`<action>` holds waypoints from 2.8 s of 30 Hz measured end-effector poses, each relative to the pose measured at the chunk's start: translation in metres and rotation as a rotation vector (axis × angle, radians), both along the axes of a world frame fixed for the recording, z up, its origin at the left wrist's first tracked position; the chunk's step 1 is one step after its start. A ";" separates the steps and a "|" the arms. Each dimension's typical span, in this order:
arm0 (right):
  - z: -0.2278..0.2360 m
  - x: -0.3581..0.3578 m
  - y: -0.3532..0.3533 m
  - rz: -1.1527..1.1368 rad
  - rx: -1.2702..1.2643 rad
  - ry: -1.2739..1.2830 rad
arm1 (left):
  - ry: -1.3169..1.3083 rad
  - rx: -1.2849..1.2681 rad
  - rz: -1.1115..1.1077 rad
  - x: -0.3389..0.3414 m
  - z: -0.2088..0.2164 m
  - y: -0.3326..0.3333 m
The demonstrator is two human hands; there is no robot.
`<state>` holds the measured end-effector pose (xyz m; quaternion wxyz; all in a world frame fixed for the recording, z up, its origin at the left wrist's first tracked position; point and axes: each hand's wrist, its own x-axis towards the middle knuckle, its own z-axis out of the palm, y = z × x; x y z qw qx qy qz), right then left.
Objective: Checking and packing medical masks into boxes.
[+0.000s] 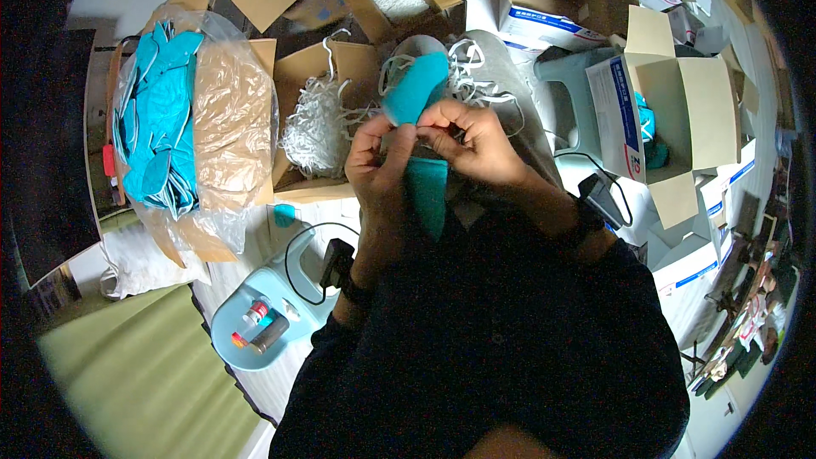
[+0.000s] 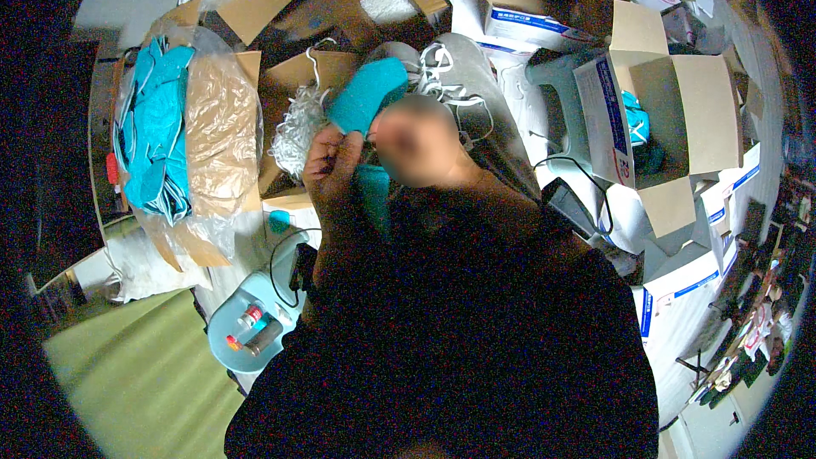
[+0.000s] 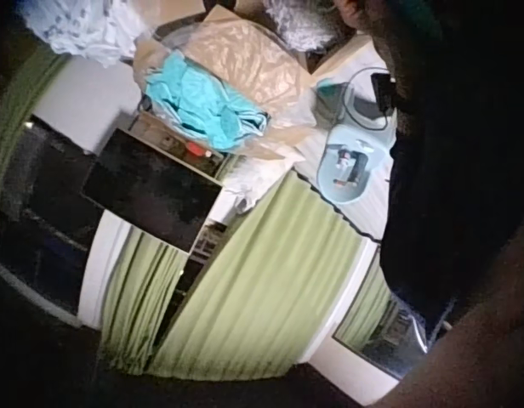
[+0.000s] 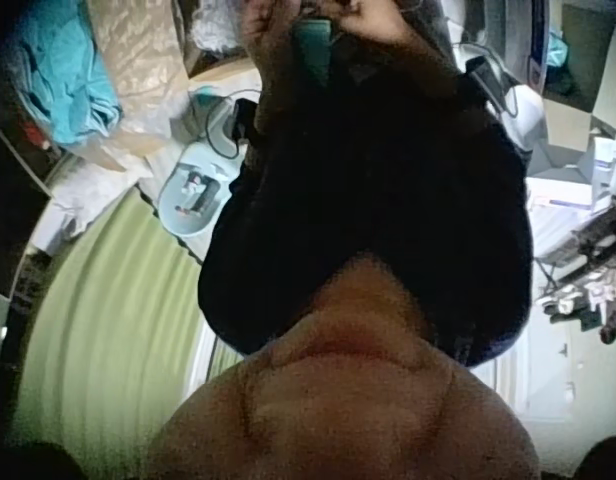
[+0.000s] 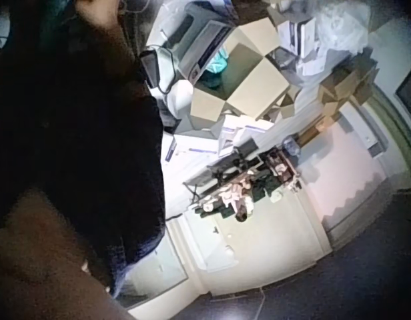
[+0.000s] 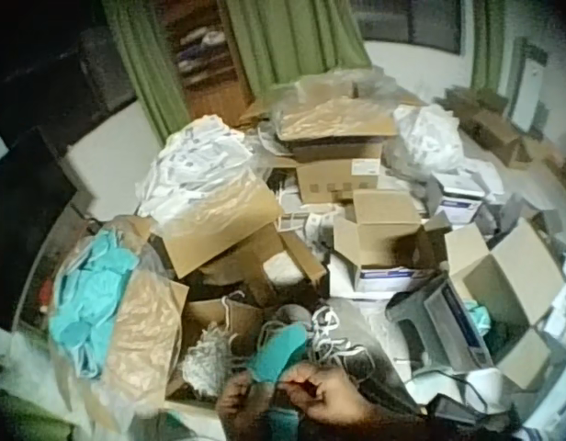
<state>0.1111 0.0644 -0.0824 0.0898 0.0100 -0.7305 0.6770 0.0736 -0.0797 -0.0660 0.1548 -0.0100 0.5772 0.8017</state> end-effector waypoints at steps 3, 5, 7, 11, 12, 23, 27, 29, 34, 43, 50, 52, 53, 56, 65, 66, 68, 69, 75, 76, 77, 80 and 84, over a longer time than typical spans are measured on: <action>0.006 0.000 0.002 -0.010 0.092 0.028 | 0.091 -0.245 -0.058 0.003 -0.011 -0.004; 0.006 0.000 0.003 -0.025 0.134 0.032 | 0.447 -0.591 -0.059 -0.001 -0.022 -0.012; 0.000 0.001 0.007 -0.023 0.169 -0.045 | 0.458 -0.620 -0.056 0.000 -0.012 -0.010; -0.006 -0.005 0.021 -0.230 0.493 -0.084 | 0.535 -0.676 -0.040 0.008 0.004 -0.007; -0.004 -0.006 0.022 -0.230 0.496 -0.083 | 0.535 -0.673 -0.037 0.009 0.003 -0.008; 0.001 -0.015 0.059 -0.559 0.626 -0.071 | 0.099 -0.243 0.144 0.006 0.022 -0.019; 0.013 -0.005 0.056 -0.425 0.571 -0.166 | -0.052 -0.289 0.143 -0.011 0.021 -0.033; 0.030 -0.010 0.041 -0.439 0.774 0.121 | -0.064 -0.117 0.198 -0.017 0.021 -0.021; 0.051 -0.004 0.005 -0.237 0.637 0.185 | -0.203 -0.060 0.235 -0.018 0.024 -0.010; 0.017 -0.004 -0.008 -0.062 0.491 -0.067 | -0.231 -0.058 0.158 -0.005 0.022 -0.005; 0.017 0.005 -0.003 -0.036 0.606 0.191 | 0.103 -0.111 0.388 -0.060 -0.054 -0.079; 0.013 0.013 0.014 0.027 0.369 -0.116 | 0.056 0.018 0.428 -0.074 0.002 -0.079; 0.013 0.013 0.023 0.071 0.438 -0.148 | 0.070 -0.065 0.369 -0.077 0.010 -0.084; -0.005 0.007 0.034 0.105 0.800 -0.135 | 0.011 -0.201 0.128 -0.073 0.021 -0.081; 0.021 -0.016 0.007 0.352 -0.114 -0.244 | 0.092 -0.472 -0.603 -0.057 0.027 -0.043; 0.014 -0.014 0.001 0.377 -0.184 -0.238 | 0.235 -0.526 -0.646 -0.056 0.029 -0.043; 0.000 -0.011 0.001 0.374 -0.276 -0.190 | 0.235 -0.474 -0.570 -0.052 0.024 -0.042; 0.001 -0.010 -0.002 0.374 -0.273 -0.188 | 0.197 -0.437 -0.522 -0.051 0.024 -0.044; 0.028 -0.005 -0.008 0.200 0.078 -0.095 | 0.271 -0.555 -0.227 -0.065 -0.018 -0.081; 0.038 -0.002 -0.006 0.210 0.077 -0.097 | 0.302 -0.665 -0.049 -0.075 -0.031 -0.100; 0.047 0.001 -0.001 0.150 0.101 -0.105 | 0.161 -0.525 0.067 -0.087 -0.038 -0.125; 0.040 -0.003 0.011 -0.017 0.064 -0.117 | -0.002 -0.207 0.178 -0.096 -0.011 -0.129; 0.030 -0.020 -0.011 -0.095 -0.081 -0.182 | -0.037 0.038 -0.160 -0.084 0.004 -0.110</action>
